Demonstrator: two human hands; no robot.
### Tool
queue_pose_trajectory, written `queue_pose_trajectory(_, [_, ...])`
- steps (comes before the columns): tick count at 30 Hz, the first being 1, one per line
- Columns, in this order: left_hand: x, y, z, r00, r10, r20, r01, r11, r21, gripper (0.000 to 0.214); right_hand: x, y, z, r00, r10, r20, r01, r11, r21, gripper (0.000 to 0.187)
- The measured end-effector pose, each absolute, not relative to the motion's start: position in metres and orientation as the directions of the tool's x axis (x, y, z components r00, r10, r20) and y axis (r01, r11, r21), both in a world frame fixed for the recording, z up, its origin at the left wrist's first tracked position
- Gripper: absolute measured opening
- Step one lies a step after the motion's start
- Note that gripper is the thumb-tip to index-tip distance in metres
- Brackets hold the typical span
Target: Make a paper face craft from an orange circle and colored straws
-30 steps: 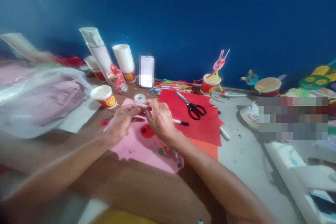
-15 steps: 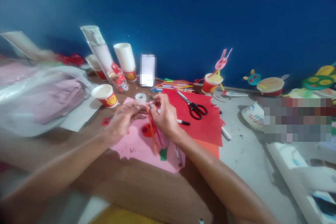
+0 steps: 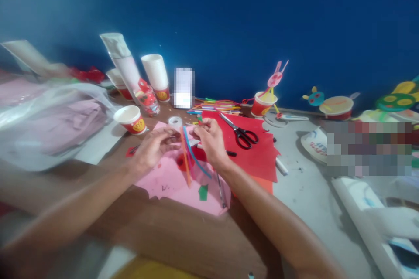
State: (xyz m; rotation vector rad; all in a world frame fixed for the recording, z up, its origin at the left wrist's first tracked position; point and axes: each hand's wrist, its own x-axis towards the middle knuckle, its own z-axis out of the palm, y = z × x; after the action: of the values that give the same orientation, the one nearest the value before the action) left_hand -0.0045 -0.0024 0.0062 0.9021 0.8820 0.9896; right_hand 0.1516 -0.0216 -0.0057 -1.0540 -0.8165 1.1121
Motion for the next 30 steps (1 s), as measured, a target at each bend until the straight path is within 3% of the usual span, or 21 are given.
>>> queue_pose_trajectory(11, [-0.015,0.010,0.000,0.430,0.836,-0.340,-0.424,0.520,0.741,0.025,0.153,-0.023,-0.005,0.238,0.971,-0.016,-0.356,0.072,-0.932,0.029])
queue_pose_trajectory(21, [-0.007,-0.002,-0.002,0.580,0.756,-0.305,-0.227,0.509,0.830,0.011,0.148,-0.026,-0.001,0.218,0.976,0.017,-0.385,0.102,-0.917,0.029])
queue_pose_trajectory(30, [-0.006,-0.004,0.000,0.453,0.866,-0.213,-0.170,0.318,0.933,0.013,0.146,-0.028,0.002,0.230,0.973,-0.028,-0.427,0.076,-0.901,0.035])
